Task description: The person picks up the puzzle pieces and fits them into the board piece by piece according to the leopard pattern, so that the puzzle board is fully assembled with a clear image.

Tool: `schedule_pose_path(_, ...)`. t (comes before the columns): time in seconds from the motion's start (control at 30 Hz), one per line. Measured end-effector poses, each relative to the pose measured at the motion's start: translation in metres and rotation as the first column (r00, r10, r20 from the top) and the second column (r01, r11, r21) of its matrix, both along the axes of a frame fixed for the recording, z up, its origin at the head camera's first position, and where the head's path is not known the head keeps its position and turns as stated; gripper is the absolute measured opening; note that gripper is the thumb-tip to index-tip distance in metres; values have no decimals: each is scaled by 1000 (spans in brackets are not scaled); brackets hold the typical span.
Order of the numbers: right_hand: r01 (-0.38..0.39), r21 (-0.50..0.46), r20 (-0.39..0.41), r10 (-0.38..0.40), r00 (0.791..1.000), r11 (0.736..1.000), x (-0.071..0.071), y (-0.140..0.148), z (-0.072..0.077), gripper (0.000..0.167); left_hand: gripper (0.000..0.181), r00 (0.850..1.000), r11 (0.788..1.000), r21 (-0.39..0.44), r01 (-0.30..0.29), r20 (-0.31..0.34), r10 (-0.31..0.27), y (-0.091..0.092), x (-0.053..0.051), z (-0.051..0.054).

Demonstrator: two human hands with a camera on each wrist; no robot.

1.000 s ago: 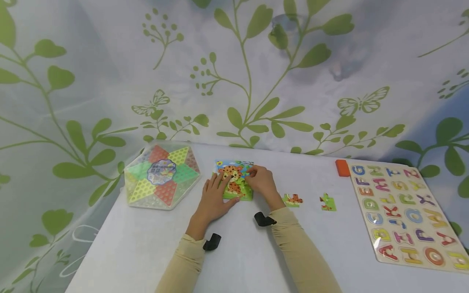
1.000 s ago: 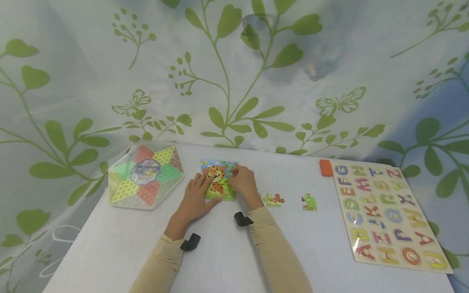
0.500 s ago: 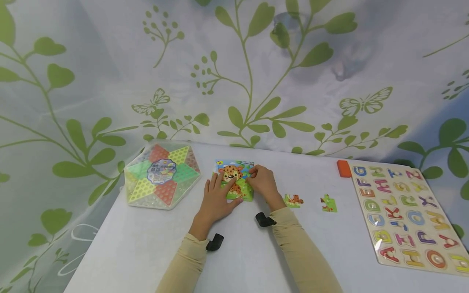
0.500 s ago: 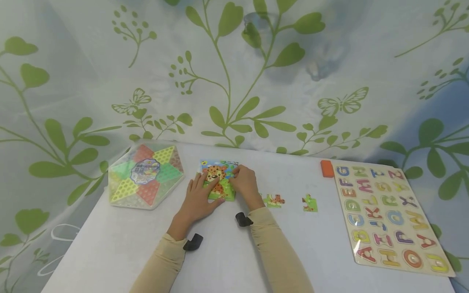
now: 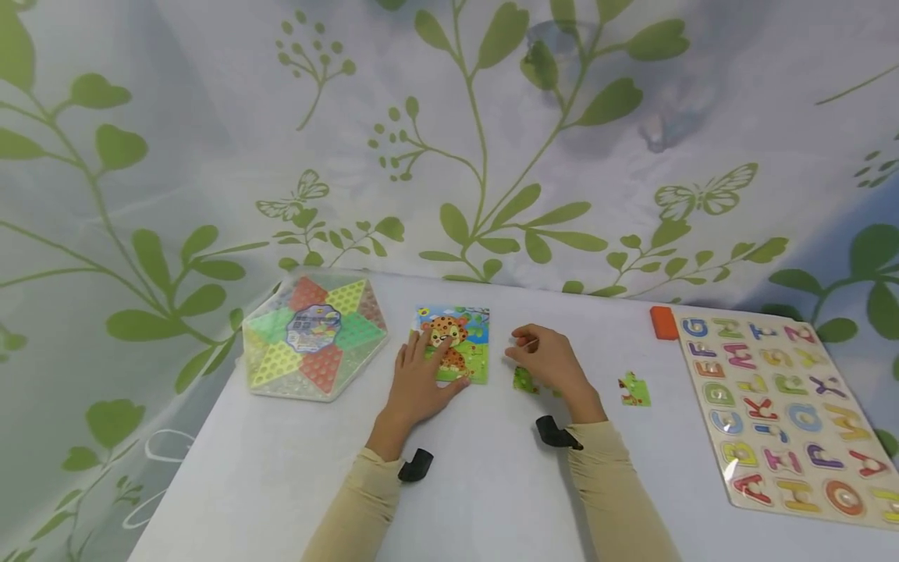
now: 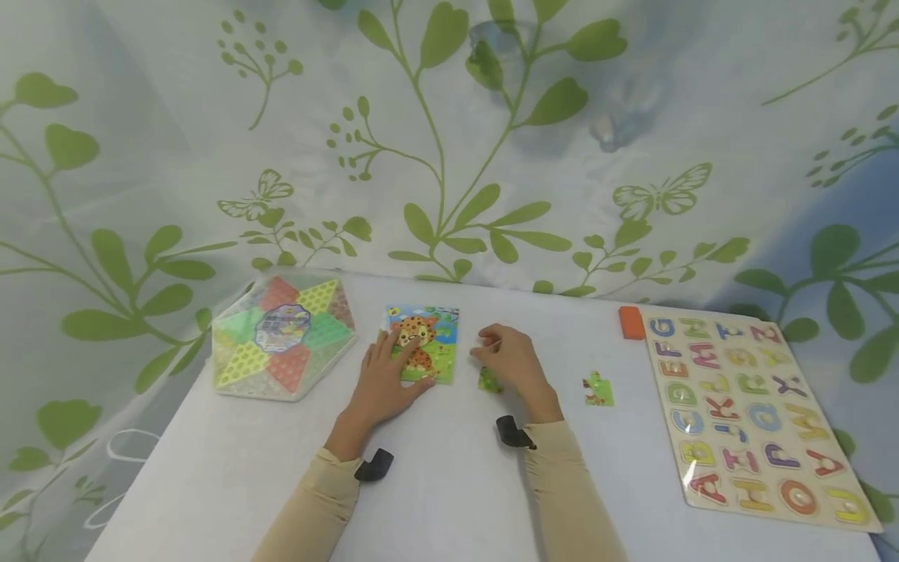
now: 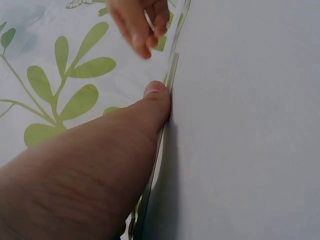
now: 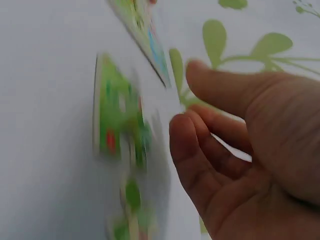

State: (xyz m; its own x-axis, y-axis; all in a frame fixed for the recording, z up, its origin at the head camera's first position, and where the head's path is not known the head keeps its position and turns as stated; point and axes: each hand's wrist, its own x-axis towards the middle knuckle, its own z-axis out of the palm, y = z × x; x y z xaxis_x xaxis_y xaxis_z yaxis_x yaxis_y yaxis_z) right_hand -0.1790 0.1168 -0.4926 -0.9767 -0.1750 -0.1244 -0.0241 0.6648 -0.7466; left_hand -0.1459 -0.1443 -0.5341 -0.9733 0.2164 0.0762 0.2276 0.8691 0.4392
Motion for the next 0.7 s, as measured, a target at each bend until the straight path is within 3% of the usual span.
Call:
schedule_pose_path(0.17, -116, 117, 6, 116, 993, 986, 15, 30, 3, 60, 103, 999, 996, 76, -48, 25, 46, -5, -2, -3)
schedule_pose_path(0.33, -201, 226, -25, 212, 977, 953, 20, 26, 4, 66, 114, 992, 982, 157, -103, 87, 90, -14, -1, 3)
schedule_pose_path(0.43, -194, 269, -30, 210, 977, 943, 21, 20, 5, 61, 115, 990, 982, 161, -95, 114, 77, -17, -1, 5)
schedule_pose_path(0.53, -167, 263, -18, 178, 984, 950, 22, 16, 7, 55, 113, 990, 982, 166, -92, 125, 71, -20, -1, 6)
schedule_pose_path(0.7, -134, 164, 6, 135, 991, 977, 21, 14, 9, 37, 109, 983, 976, 193, -104, 167, 72, -25, 1, 8)
